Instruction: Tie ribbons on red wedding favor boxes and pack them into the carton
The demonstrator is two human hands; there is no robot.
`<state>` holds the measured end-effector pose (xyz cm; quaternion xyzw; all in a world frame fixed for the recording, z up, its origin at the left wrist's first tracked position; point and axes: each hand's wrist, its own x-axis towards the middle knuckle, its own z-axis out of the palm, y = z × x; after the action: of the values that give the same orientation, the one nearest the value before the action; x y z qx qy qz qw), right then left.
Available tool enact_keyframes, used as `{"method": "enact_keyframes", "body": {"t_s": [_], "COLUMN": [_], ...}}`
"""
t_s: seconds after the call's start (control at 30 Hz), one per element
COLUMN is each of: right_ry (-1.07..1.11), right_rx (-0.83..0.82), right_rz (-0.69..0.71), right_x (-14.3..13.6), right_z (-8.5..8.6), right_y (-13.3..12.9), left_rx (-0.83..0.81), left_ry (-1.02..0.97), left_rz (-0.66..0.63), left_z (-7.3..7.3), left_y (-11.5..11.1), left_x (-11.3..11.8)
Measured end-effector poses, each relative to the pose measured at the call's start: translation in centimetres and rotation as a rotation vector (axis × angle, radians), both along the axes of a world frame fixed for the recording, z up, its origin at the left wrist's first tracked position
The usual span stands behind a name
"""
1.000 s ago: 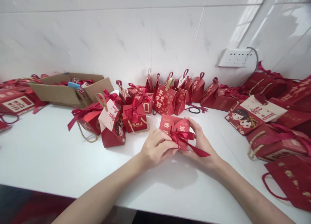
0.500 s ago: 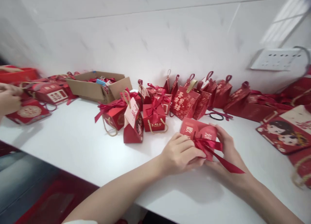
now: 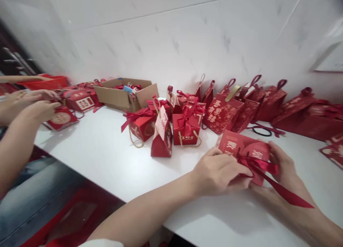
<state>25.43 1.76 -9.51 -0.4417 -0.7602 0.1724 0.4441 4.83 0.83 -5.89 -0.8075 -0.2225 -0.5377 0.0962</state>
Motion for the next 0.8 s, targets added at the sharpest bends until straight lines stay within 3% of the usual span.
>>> {"method": "enact_keyframes", "body": {"t_s": [0.07,0.23,0.47,0.6,0.8], "right_ry": [-0.057,-0.055,-0.027,-0.039,-0.041], "right_rx": [0.005,0.017,-0.006,-0.025,-0.041], "right_rz": [-0.084,0.017,0.066,0.067,0.111], "right_x": [-0.6,-1.4,-1.0,-0.9,-0.7], "right_z": [0.7,1.9,1.9,2.3,2.6], "right_y": [-0.6,-0.9,-0.8,-0.8,-0.5], "left_rx": [-0.006,0.069,0.082,-0.094,-0.562], "left_ry": [-0.019,-0.019,0.005,-0.16,-0.375], "left_rz": [-0.019,-0.058,-0.079,-0.026,0.116], "left_z": [0.2,0.2,-0.1,0.0,0.3], "left_y": [0.0,0.3,0.4,0.8,1.2], "left_x": [-0.1,-0.2,-0.3,-0.8,-1.1]}}
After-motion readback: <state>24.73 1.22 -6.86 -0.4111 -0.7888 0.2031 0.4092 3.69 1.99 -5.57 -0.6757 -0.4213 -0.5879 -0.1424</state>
